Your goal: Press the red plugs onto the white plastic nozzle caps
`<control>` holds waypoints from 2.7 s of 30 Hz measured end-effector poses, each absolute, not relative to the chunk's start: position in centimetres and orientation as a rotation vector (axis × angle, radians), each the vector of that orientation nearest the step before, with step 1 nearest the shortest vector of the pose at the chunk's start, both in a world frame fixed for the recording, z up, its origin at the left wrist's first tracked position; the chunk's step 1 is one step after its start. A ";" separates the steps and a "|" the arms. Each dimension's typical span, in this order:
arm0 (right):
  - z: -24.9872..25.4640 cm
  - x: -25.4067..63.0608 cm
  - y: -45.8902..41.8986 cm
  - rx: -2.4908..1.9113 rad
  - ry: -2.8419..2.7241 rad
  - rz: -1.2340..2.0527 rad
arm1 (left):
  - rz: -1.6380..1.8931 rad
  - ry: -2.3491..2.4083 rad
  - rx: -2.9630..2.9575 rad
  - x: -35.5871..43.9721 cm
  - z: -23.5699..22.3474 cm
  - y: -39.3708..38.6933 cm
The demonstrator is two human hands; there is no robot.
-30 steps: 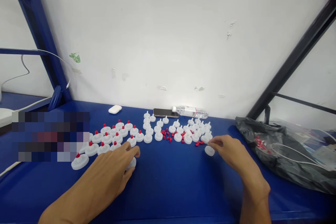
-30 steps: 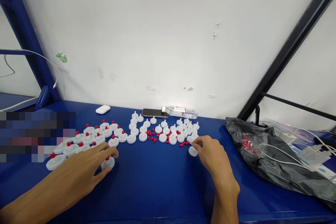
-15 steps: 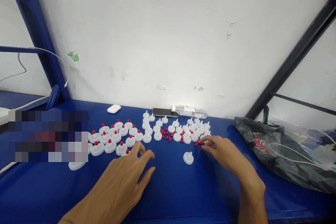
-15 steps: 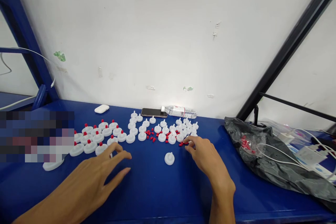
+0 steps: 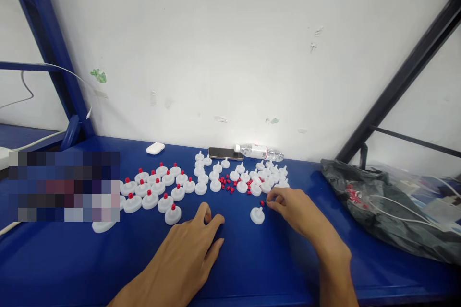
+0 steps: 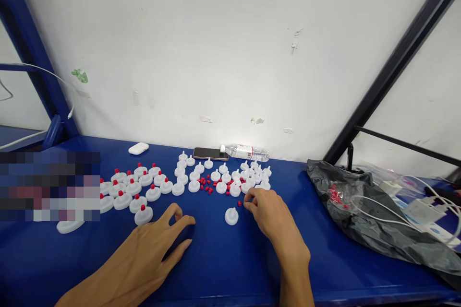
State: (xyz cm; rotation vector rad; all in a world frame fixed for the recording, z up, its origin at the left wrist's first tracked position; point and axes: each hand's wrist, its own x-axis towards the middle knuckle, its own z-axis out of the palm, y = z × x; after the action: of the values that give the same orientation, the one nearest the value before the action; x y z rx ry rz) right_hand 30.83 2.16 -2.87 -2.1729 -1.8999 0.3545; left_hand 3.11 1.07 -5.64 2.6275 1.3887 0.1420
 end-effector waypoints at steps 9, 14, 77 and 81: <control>-2.8 29.0 2.2 -1.969 -2.040 0.420 | 0.214 1.432 2.702 3.7 -6.1 1.0; -2.0 27.5 1.5 -1.857 -2.022 0.591 | 0.224 1.453 2.698 3.8 -6.1 0.9; -0.7 22.1 0.3 -1.471 -1.915 0.607 | 0.547 1.226 2.621 1.9 -4.8 1.8; 0.0 21.6 -0.1 -1.318 -1.824 0.673 | 0.998 1.122 2.583 1.6 -5.4 1.8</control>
State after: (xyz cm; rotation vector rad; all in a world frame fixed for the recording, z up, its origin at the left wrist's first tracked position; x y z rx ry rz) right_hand 21.56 -0.11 0.05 -1.3184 -1.8245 0.6732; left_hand 1.64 1.76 -5.41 2.5835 1.1222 0.9977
